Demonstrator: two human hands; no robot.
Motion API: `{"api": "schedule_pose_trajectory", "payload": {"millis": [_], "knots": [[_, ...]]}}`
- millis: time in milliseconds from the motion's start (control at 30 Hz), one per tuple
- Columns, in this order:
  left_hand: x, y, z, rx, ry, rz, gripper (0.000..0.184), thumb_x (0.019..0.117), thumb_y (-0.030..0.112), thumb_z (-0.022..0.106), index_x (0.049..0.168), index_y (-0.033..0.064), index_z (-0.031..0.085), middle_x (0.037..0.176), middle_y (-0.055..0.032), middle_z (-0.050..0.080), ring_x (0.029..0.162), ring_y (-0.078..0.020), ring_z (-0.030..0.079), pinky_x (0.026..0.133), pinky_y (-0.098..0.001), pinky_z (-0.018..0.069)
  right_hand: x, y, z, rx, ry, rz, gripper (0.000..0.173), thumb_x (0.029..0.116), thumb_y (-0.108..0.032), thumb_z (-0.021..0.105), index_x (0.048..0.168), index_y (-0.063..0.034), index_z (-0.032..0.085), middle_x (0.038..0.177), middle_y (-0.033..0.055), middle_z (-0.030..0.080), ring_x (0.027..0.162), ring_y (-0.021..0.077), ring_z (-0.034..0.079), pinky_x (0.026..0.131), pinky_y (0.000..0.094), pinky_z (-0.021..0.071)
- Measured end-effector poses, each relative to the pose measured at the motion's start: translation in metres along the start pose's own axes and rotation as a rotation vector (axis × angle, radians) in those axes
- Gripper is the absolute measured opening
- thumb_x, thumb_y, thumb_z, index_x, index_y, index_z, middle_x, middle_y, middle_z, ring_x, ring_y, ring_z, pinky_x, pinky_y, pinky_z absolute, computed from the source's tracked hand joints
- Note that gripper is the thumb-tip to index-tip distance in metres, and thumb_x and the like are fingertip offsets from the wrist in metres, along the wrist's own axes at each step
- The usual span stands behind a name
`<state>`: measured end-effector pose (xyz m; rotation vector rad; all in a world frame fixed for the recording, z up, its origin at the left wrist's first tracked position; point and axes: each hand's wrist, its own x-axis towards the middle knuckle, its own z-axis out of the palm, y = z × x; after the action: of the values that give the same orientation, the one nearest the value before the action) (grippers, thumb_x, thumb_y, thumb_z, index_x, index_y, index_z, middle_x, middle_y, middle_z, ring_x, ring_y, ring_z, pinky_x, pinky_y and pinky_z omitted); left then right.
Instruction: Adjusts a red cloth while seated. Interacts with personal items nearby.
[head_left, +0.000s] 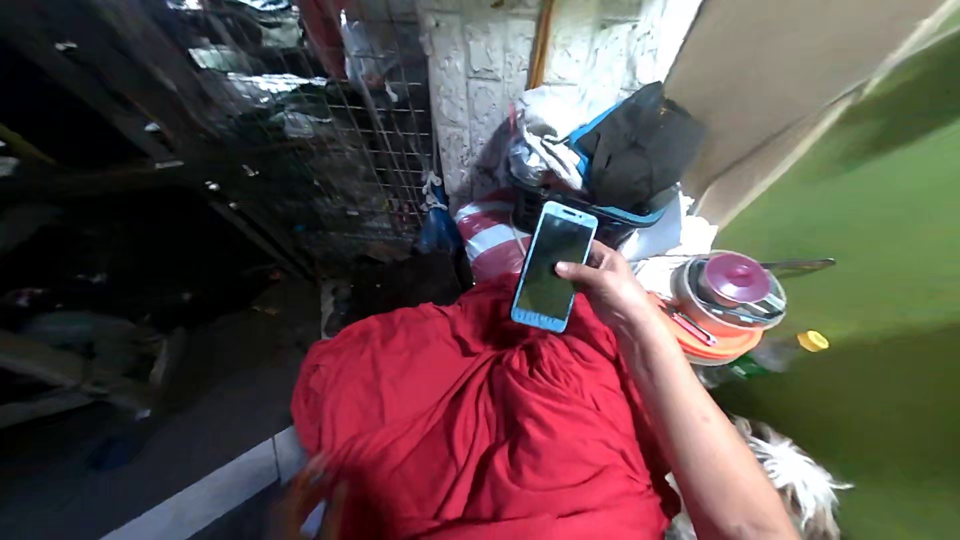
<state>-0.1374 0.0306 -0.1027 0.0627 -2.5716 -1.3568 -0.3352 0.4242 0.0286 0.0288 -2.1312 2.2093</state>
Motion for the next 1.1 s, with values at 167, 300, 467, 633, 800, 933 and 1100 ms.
{"api": "schedule_pose_trajectory", "payload": {"millis": [167,300,467,633,800,933,1100], "knots": [[0.053,0.093,0.055,-0.350,-0.117,0.134,0.064,0.0985,0.029,0.063,0.144,-0.0119,0.044,0.131,-0.0219,0.062,0.102,-0.0151,0.070,0.085,-0.0293,0.0595,-0.029,-0.004,0.079,0.011,-0.319,0.041,0.038,0.0855,0.009,0.067,0.122,0.0006,0.060,0.099,0.0064,0.073,0.086,0.0114,0.071,0.079,0.0305,0.0608],[0.067,0.132,0.075,-0.605,-0.144,-0.143,0.053,0.1007,0.010,0.058,0.147,-0.0087,0.038,0.118,-0.0165,0.066,0.087,-0.0130,0.074,0.075,-0.0284,0.0637,-0.040,-0.001,0.107,-0.056,-0.468,0.110,0.036,0.0912,0.002,0.066,0.126,0.0049,0.057,0.106,0.0075,0.071,0.095,0.0083,0.070,0.088,0.0274,0.0585],[0.057,0.112,0.097,-0.463,-0.054,-0.042,0.051,0.0973,0.009,0.061,0.142,-0.0113,0.047,0.112,-0.0181,0.068,0.090,-0.0144,0.072,0.079,-0.0292,0.0614,-0.036,-0.010,0.083,-0.308,-0.471,0.102,0.033,0.0893,-0.002,0.072,0.121,0.0023,0.064,0.103,0.0041,0.072,0.092,0.0033,0.068,0.084,0.0223,0.0568],[0.026,0.078,0.131,-0.312,-0.282,-0.069,0.043,0.0965,0.006,0.062,0.136,-0.0093,0.056,0.123,-0.0246,0.066,0.109,-0.0278,0.068,0.096,-0.0381,0.0550,-0.004,-0.018,0.029,-0.543,-0.044,-0.214,0.026,0.0946,-0.007,0.069,0.118,0.0020,0.065,0.094,0.0102,0.071,0.069,0.0127,0.064,0.064,0.0321,0.0563],[0.022,0.065,0.141,-0.278,-0.239,-0.025,0.032,0.0931,0.005,0.064,0.122,-0.0064,0.067,0.119,-0.0228,0.066,0.104,-0.0238,0.069,0.092,-0.0327,0.0566,0.071,-0.020,-0.027,-0.307,0.421,-0.385,0.037,0.0928,-0.004,0.066,0.127,0.0055,0.056,0.098,0.0101,0.068,0.065,0.0108,0.064,0.061,0.0305,0.0576],[0.023,0.065,0.139,-0.296,-0.236,-0.040,0.031,0.0924,0.004,0.064,0.121,-0.0068,0.067,0.118,-0.0226,0.067,0.103,-0.0225,0.069,0.092,-0.0313,0.0567,0.105,-0.024,-0.032,-0.331,0.471,-0.409,0.034,0.0938,-0.002,0.063,0.126,0.0058,0.056,0.104,0.0133,0.067,0.070,0.0128,0.067,0.064,0.0309,0.0599],[0.024,0.062,0.139,-0.303,-0.227,-0.035,0.030,0.0912,0.004,0.065,0.119,-0.0066,0.068,0.115,-0.0203,0.068,0.102,-0.0183,0.069,0.090,-0.0275,0.0566,0.120,-0.017,-0.030,-0.672,0.459,-0.499,0.031,0.0968,-0.003,0.060,0.125,0.0091,0.059,0.106,0.0214,0.071,0.084,0.0242,0.074,0.079,0.0400,0.0607]]}}
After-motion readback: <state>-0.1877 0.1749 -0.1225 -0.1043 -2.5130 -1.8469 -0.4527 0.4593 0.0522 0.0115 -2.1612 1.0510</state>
